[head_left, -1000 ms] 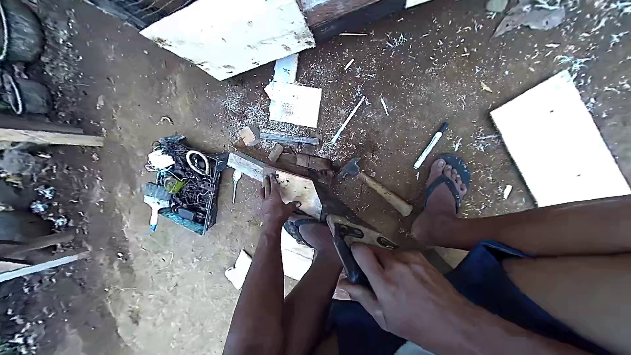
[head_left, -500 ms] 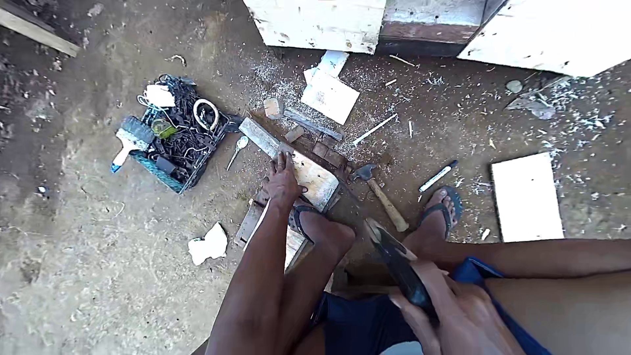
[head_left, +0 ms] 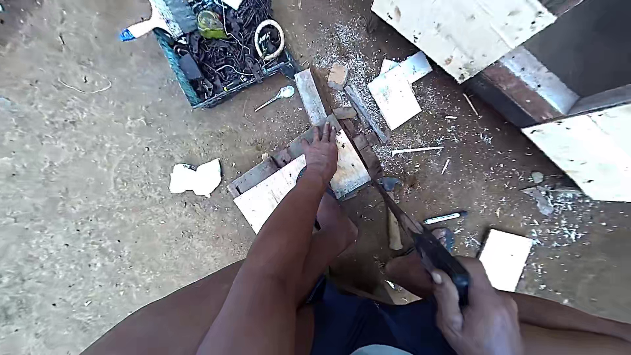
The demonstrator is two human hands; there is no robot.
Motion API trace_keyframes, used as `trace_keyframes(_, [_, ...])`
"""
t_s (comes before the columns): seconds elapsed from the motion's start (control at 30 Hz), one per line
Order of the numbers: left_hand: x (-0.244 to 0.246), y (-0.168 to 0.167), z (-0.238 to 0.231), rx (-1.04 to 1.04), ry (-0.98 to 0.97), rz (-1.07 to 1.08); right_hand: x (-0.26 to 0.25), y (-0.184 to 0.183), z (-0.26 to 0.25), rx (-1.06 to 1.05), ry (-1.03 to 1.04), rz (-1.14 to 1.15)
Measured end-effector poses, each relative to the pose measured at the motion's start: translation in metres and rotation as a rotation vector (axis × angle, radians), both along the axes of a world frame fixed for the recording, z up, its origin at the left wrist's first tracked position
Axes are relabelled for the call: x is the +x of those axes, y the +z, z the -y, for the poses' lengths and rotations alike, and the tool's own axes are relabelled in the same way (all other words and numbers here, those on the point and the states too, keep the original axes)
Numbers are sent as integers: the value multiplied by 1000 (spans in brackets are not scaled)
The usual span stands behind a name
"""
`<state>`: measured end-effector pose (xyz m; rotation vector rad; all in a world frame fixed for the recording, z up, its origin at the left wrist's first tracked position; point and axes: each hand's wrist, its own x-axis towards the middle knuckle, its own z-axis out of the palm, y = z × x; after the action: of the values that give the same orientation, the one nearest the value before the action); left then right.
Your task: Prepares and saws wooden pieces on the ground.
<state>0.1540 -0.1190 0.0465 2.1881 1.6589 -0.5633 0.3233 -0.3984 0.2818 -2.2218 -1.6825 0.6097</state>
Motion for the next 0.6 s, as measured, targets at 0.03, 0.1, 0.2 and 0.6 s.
trace_keyframes(0.03, [0, 0, 0, -2, 3, 6, -4, -13, -10, 35, -21, 38])
trace_keyframes(0.1, [-1, 2, -1, -9, 7, 11, -7, -2, -15, 8, -29, 35])
trace_keyframes(0.2, [-1, 2, -4, -34, 15, 21, -5, 49, 0, -142, 12, -89])
trace_keyframes(0.6, [-1, 1, 1, -35, 14, 46, -21, 51, -24, -160, 8, 27])
